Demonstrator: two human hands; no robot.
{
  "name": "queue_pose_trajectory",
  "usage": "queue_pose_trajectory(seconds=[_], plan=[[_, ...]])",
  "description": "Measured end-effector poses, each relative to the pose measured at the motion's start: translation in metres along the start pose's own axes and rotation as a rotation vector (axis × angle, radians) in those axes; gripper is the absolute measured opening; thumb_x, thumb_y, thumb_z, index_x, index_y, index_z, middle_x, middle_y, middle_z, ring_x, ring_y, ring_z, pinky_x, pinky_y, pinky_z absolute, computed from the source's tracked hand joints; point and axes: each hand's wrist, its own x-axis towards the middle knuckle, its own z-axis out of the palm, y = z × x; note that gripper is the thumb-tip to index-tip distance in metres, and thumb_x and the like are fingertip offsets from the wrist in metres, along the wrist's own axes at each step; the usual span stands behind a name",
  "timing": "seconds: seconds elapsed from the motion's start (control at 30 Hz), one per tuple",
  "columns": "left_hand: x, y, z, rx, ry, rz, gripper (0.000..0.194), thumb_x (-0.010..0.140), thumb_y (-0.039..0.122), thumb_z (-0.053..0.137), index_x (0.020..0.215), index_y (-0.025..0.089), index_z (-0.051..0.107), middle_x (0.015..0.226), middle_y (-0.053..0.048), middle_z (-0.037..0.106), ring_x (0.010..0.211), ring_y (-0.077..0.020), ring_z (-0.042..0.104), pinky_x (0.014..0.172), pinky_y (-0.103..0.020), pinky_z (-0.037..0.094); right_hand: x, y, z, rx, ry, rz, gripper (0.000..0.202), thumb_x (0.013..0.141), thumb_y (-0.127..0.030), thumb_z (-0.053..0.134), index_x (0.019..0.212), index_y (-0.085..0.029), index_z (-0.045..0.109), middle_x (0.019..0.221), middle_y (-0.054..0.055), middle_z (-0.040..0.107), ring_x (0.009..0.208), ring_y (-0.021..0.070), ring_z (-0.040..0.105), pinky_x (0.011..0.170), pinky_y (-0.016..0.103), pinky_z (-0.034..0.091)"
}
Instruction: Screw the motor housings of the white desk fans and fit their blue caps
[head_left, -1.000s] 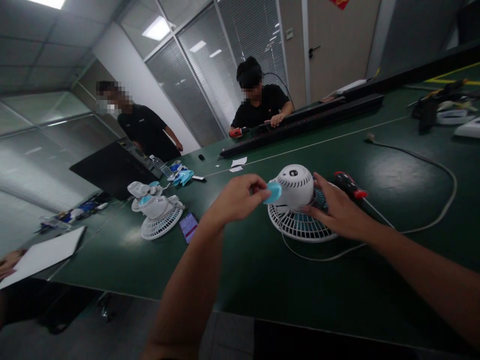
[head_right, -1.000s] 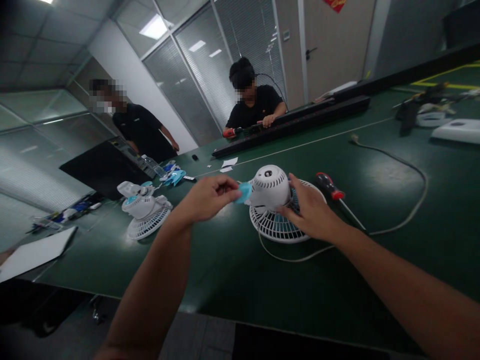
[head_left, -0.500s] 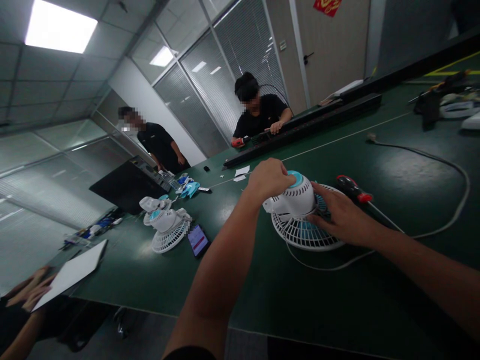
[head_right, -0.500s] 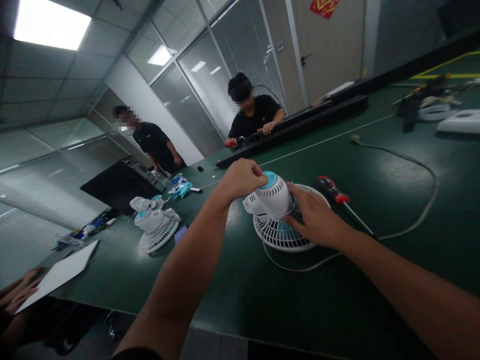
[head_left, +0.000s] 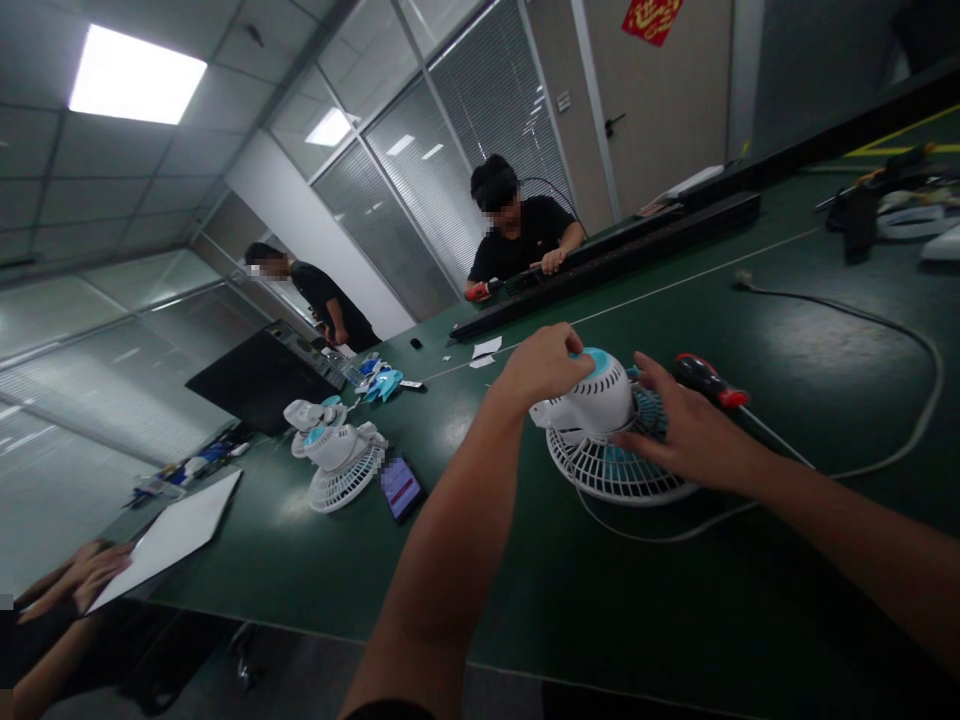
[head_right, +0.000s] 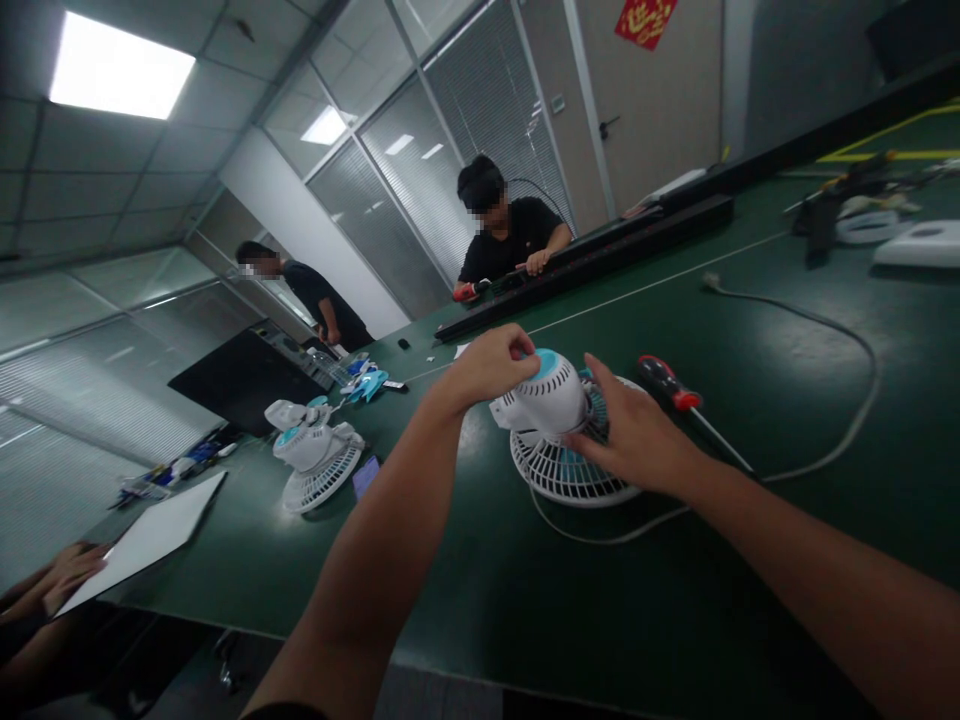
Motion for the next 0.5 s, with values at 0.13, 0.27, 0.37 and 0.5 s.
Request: queue_pose_trajectory(seconds=[0.13,0.27,0.37,0.5], plan=[[-0.008,-0.004,0.008,-0.048,0.057,-0.035,0.008,0.085,0.027,0.065,0.084,0.020,0.066,0.089,-0.008,0.075,0.079,-0.0206,0.067,0.076,-0.038,0.057,0.014,-0.011,-0.001,0.002,0.068,0.039,0.120,0.072,-0.077,0.071,0.163,-0.011,0.028,0.164,0.027,0.037,0.147,0.0529,0.044,0.118,0.075,0.041],[-0.011,-0.004,0.006,-0.068,0.048,-0.037,0.011,0.088,0.028,0.065,0.081,0.020,0.066,0.088,-0.008,0.075,0.079,-0.0214,0.068,0.077,-0.040,0.058,0.031,-0.030,0.009,0.070,0.114,0.072,0.124,0.063,-0.078,0.079,0.160,-0.017,0.032,0.160,0.026,0.043,0.141,0.0553,0.047,0.114,0.076,0.043],[-0.011,-0.007,0.005,-0.039,0.021,0.012,0.013,0.092,0.028,0.063,0.083,0.020,0.068,0.093,-0.008,0.076,0.084,-0.0221,0.069,0.080,-0.041,0.058,0.038,-0.042,0.019,0.109,0.157,0.061,0.109,0.063,-0.075,0.081,0.151,-0.022,0.043,0.144,0.022,0.057,0.133,0.0525,0.054,0.107,0.075,0.049],[-0.012,-0.015,0.005,-0.048,0.031,0.132,0.011,0.094,0.026,0.064,0.090,0.020,0.071,0.100,-0.007,0.074,0.094,-0.0214,0.069,0.088,-0.039,0.056,0.036,-0.042,0.025,0.113,0.217,0.023,0.095,0.068,-0.073,0.077,0.143,-0.021,0.049,0.133,0.021,0.059,0.126,0.0480,0.056,0.103,0.070,0.052]])
